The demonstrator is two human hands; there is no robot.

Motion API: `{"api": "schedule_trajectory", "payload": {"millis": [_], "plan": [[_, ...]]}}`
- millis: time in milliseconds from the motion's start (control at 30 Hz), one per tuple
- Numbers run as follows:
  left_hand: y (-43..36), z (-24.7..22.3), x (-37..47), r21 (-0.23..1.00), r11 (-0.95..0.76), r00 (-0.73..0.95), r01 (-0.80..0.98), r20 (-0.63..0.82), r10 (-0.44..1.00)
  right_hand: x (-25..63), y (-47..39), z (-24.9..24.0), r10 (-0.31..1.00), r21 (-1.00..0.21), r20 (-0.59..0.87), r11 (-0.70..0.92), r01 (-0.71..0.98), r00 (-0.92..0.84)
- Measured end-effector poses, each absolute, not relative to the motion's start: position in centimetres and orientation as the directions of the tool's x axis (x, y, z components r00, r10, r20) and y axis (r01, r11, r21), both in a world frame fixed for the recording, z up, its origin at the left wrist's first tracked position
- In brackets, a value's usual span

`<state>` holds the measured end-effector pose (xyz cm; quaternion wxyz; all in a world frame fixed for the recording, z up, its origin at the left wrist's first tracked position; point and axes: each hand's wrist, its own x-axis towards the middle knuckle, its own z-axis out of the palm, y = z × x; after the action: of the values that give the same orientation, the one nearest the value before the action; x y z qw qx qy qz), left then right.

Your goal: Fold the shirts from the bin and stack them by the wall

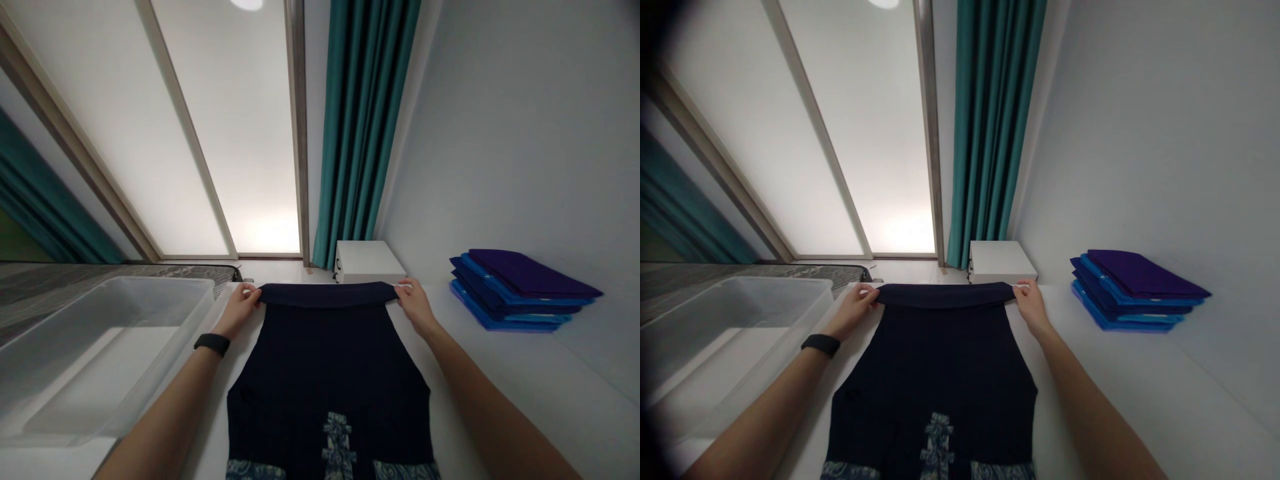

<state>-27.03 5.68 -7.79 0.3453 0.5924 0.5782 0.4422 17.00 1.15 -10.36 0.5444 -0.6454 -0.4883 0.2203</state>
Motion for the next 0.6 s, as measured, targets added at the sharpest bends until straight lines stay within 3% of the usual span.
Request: {"api": "schedule_trajectory", "payload": {"millis": [67,133,267,400,500,600], "plan": [[5.8,-7.6,-27.2,0.948,-0.094,-0.101,0.304,0.130,0.986,17.2,1.1,-10.1,0.875,-0.946,0.224,0.089,0.312,0.429],[5.8,-7.5,-27.4,0.933,-0.122,-0.078,0.337,0.157,0.985,17.3,0.9,-9.9,0.891,-0.906,0.253,0.081,0.416,0.378],[5.5,-7.9,-27.7,0.721,-0.248,0.139,0.647,0.208,0.968,17.6,0.4,-10.4,0.942,-0.617,0.276,0.023,0.787,0.189],[5.3,-8.4,-27.8,0.532,-0.309,0.216,0.788,0.232,0.949,17.6,0.2,-10.9,0.956,-0.421,0.278,0.034,0.906,0.093],[5.3,-8.5,-27.7,0.537,-0.305,0.223,0.787,0.214,0.951,17.5,0.2,-10.7,0.963,-0.436,0.251,0.025,0.900,0.095],[5.2,-8.2,-27.5,0.568,-0.296,0.214,0.768,0.208,0.954,17.2,0.0,-9.9,0.976,-0.530,0.193,0.018,0.848,0.100]]}}
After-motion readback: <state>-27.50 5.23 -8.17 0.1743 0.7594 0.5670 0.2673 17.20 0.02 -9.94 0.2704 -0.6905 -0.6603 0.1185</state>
